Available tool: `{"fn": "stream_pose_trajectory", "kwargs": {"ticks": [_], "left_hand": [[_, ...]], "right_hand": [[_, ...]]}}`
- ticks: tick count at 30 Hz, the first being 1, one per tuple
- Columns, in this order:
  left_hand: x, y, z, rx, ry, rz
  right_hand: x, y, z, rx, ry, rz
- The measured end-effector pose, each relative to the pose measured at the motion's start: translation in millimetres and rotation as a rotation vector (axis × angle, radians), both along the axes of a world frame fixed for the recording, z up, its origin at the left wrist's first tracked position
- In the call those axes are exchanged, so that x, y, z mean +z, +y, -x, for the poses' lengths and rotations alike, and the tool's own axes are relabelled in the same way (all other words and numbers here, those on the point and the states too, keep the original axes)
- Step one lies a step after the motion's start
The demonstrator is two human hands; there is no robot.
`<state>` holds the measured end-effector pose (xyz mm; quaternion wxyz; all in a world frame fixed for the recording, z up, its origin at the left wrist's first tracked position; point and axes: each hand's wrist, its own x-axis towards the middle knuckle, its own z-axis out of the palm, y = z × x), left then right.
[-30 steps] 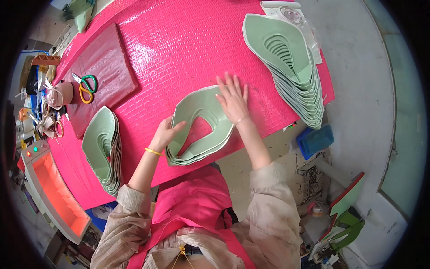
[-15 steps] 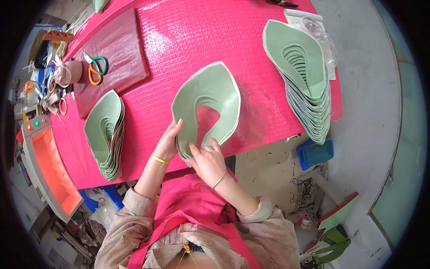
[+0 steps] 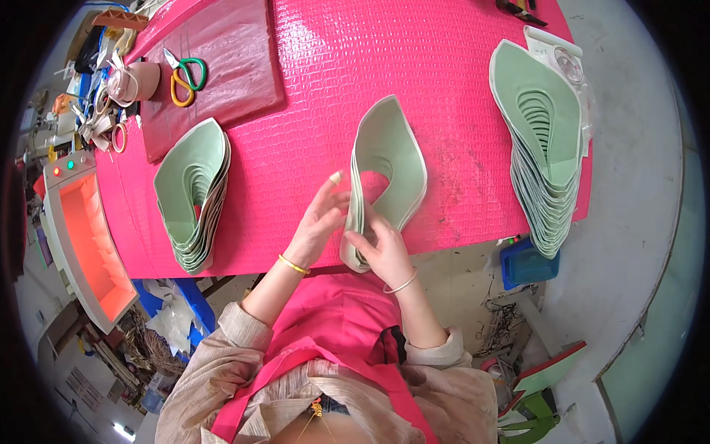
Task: The person assembles shoe components by hand on a pink work surface. They place a white insole into a light green shoe upper, press the edges to secure it, and then stack the finished units. The person also handles white cutouts from a blue bin, placing them into a machine hopper before returning to stack the green shoe parts.
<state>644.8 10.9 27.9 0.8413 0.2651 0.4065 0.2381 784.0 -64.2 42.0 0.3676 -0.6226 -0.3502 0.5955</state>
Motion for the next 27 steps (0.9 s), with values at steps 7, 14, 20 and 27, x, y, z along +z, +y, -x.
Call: {"fn": "stream_pose_trajectory", "kwargs": {"ticks": [7,14,20,27], "left_hand": [[2,5,0,-0.017,0.069,-0.151],[-11,6,15,0.126,-0.011,0.129],[-13,0,15,0.195,-0.009,0.144],[-5,5,14,0.176,0.036,0.119]], "right_hand": [[-6,6,10,-0.078,0.237,-0.017],[6,2,2,-0.317,0.258,-0.049],[39,21,14,-0.27,-0.191,-0.249],[-4,20,14,-0.229,-0.076,-0.015]]}}
